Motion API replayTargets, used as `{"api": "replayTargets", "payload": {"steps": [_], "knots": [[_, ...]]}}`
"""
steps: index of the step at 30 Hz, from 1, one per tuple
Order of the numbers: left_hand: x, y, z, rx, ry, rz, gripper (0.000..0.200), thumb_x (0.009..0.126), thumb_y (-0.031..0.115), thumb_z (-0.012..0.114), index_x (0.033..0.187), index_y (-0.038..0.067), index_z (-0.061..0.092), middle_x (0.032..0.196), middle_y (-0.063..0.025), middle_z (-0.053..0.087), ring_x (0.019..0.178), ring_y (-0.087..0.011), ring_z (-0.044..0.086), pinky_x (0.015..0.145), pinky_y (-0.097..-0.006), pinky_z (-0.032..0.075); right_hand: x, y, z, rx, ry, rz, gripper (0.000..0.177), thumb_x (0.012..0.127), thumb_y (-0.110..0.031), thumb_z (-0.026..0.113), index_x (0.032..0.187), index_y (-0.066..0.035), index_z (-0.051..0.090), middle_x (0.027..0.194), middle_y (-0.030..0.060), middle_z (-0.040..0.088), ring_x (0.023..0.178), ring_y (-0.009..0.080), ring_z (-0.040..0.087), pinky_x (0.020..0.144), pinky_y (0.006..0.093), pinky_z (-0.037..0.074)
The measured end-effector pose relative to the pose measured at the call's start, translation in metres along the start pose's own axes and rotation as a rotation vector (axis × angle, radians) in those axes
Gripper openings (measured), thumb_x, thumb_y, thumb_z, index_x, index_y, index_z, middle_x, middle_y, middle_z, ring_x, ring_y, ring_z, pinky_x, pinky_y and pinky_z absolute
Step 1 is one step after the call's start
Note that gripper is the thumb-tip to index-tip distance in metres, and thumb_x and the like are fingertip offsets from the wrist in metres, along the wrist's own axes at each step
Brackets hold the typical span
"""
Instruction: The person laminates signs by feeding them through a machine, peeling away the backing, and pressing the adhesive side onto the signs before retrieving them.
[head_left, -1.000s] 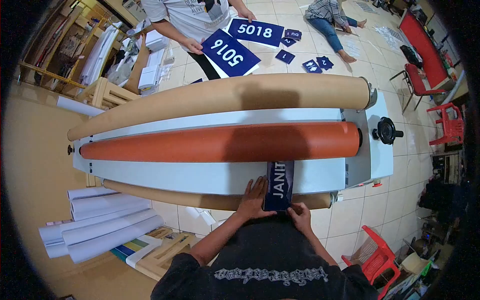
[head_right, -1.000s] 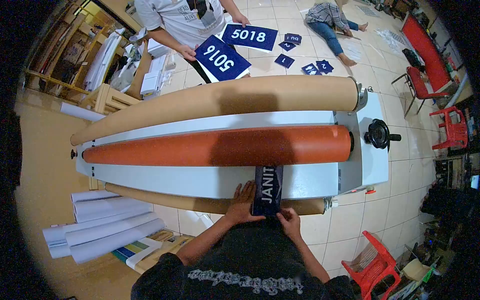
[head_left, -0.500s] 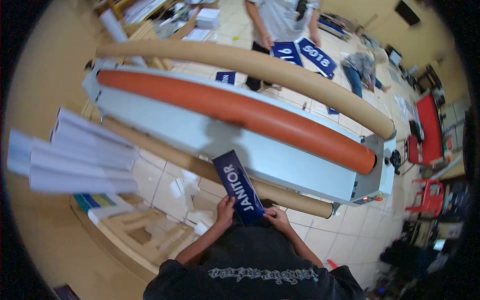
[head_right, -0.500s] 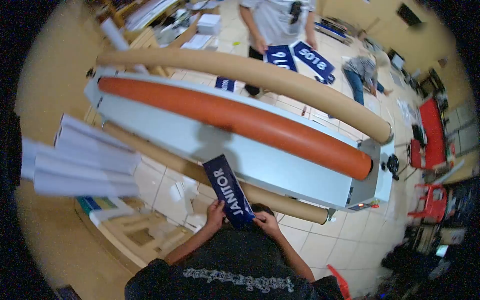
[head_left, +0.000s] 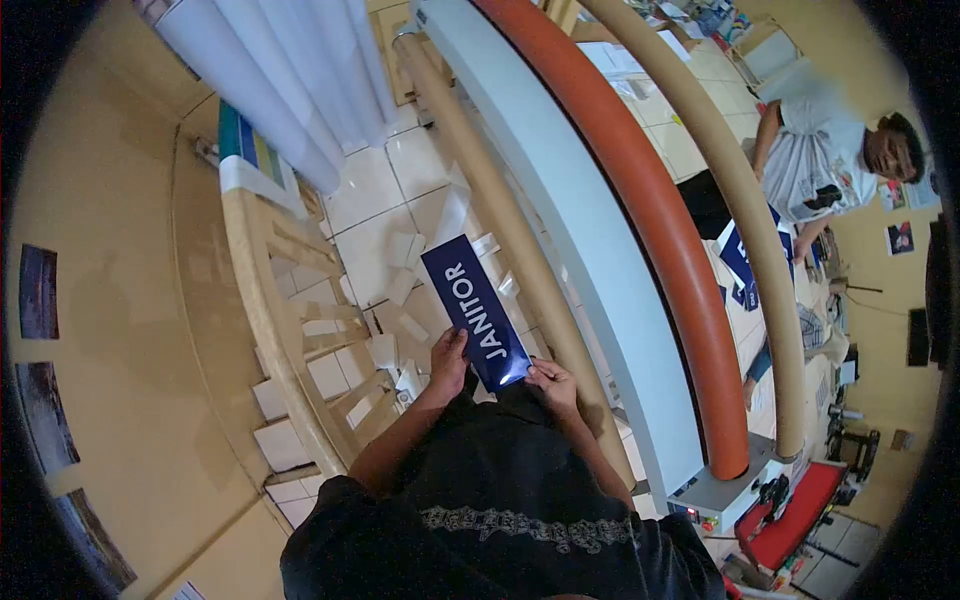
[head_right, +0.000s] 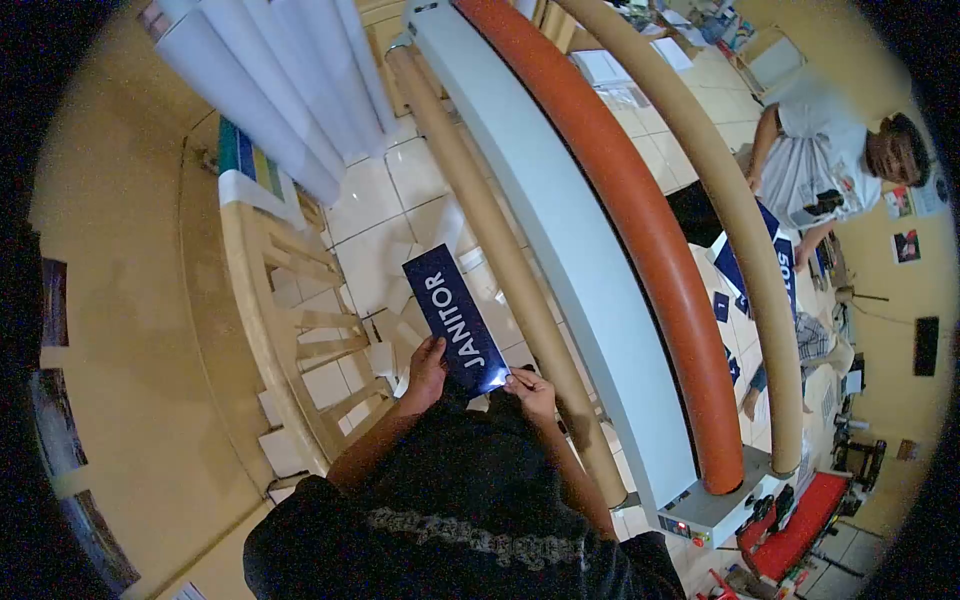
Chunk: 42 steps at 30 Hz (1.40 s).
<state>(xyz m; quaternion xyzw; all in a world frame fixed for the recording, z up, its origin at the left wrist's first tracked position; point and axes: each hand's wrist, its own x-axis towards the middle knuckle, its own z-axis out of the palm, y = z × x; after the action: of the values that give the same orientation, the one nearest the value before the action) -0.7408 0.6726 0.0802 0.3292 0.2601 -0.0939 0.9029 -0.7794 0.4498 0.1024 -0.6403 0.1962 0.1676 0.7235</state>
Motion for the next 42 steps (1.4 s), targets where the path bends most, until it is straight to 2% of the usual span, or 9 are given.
{"api": "replayTargets", "payload": {"steps": [15, 21, 24, 27, 30, 34, 39, 41, 42], "knots": [[-0.006, 0.01, 0.008, 0.099, 0.016, 0.045, 0.032, 0.096, 0.023, 0.055, 0.118, 0.0, 0.053, 0.104, -0.0065, 0.062, 0.09, -0.0161, 0.061, 0.075, -0.0299, 0.051, -0.015, 0.003, 0.017, 0.037, 0.053, -0.108, 0.012, 0.087, -0.002, 0.065, 0.097, 0.003, 0.063, 0.091, 0.0107, 0.068, 0.081, 0.0157, 0.065, 0.075, 0.0287, 0.056], [0.008, -0.022, 0.087, 0.485, -0.209, -0.124, 0.03, 0.095, 0.026, 0.057, 0.114, 0.002, 0.057, 0.095, -0.001, 0.061, 0.084, -0.0103, 0.058, 0.071, -0.0249, 0.048, -0.062, 0.013, -0.012, 0.331, 0.475, -0.182, 0.011, 0.088, -0.001, 0.063, 0.098, 0.003, 0.063, 0.091, 0.0124, 0.068, 0.081, 0.0165, 0.066, 0.075, 0.0299, 0.057], [0.005, -0.071, 0.116, 0.733, -0.552, -0.089, 0.027, 0.097, 0.022, 0.053, 0.112, 0.0, 0.059, 0.093, -0.0021, 0.063, 0.082, -0.0087, 0.057, 0.073, -0.0244, 0.047, -0.107, 0.029, -0.027, 0.476, 0.716, -0.19, 0.011, 0.087, -0.001, 0.063, 0.097, 0.004, 0.062, 0.092, 0.0135, 0.067, 0.081, 0.0175, 0.066, 0.075, 0.0304, 0.057], [-0.008, -0.125, 0.128, 0.799, -0.833, -0.384, 0.035, 0.097, 0.03, 0.053, 0.118, 0.002, 0.056, 0.104, -0.004, 0.062, 0.094, -0.0128, 0.06, 0.08, -0.0305, 0.05, -0.155, 0.058, -0.029, 0.642, 0.999, -0.193, 0.012, 0.087, -0.002, 0.064, 0.097, 0.004, 0.061, 0.092, 0.0136, 0.067, 0.08, 0.0179, 0.066, 0.075, 0.0299, 0.057], [-0.053, -0.163, 0.154, 0.96, -0.893, -0.657, 0.039, 0.098, 0.032, 0.05, 0.123, 0.002, 0.051, 0.108, -0.0069, 0.06, 0.099, -0.0182, 0.06, 0.084, -0.0368, 0.051, -0.198, 0.1, -0.038, 0.783, 1.212, -0.24, 0.013, 0.087, -0.003, 0.064, 0.097, 0.004, 0.06, 0.089, 0.0106, 0.065, 0.075, 0.0147, 0.063, 0.073, 0.0277, 0.057], [-0.073, -0.186, 0.149, 1.024, -0.952, -0.719, 0.045, 0.097, 0.03, 0.053, 0.126, -0.003, 0.047, 0.112, -0.0147, 0.06, 0.099, -0.0249, 0.063, 0.082, -0.0361, 0.054, -0.226, 0.115, -0.034, 0.891, 1.428, -0.265, 0.014, 0.087, -0.003, 0.065, 0.098, 0.003, 0.06, 0.089, 0.0099, 0.065, 0.074, 0.0146, 0.063, 0.073, 0.0282, 0.057], [-0.088, -0.176, 0.165, 1.376, -1.428, 0.084, 0.05, 0.089, 0.021, 0.063, 0.129, -0.002, 0.045, 0.118, -0.0175, 0.058, 0.1, -0.0283, 0.063, 0.083, -0.0354, 0.053, -0.229, 0.119, -0.069, 0.948, 1.458, -0.311, 0.013, 0.087, -0.002, 0.064, 0.098, 0.005, 0.06, 0.092, 0.0123, 0.065, 0.077, 0.0165, 0.064, 0.074, 0.0287, 0.057], [-0.1, -0.171, 0.193, 1.472, -1.478, 0.149, 0.058, 0.084, 0.025, 0.068, 0.13, 0.0, 0.046, 0.122, -0.0194, 0.055, 0.106, -0.0325, 0.059, 0.091, -0.0394, 0.049, -0.222, 0.108, -0.092, 0.955, 1.44, -0.321, 0.013, 0.087, -0.002, 0.064, 0.097, 0.005, 0.06, 0.092, 0.0129, 0.065, 0.078, 0.0169, 0.064, 0.074, 0.0286, 0.057], [-0.101, -0.175, 0.202, 1.505, -1.624, 0.416, 0.061, 0.082, 0.029, 0.07, 0.131, 0.0, 0.046, 0.123, -0.0199, 0.054, 0.111, -0.0343, 0.056, 0.095, -0.0415, 0.045, -0.218, 0.104, -0.107, 0.947, 1.408, -0.332, 0.013, 0.088, -0.002, 0.063, 0.097, 0.005, 0.06, 0.091, 0.0129, 0.065, 0.078, 0.0168, 0.064, 0.074, 0.0285, 0.057]]}}
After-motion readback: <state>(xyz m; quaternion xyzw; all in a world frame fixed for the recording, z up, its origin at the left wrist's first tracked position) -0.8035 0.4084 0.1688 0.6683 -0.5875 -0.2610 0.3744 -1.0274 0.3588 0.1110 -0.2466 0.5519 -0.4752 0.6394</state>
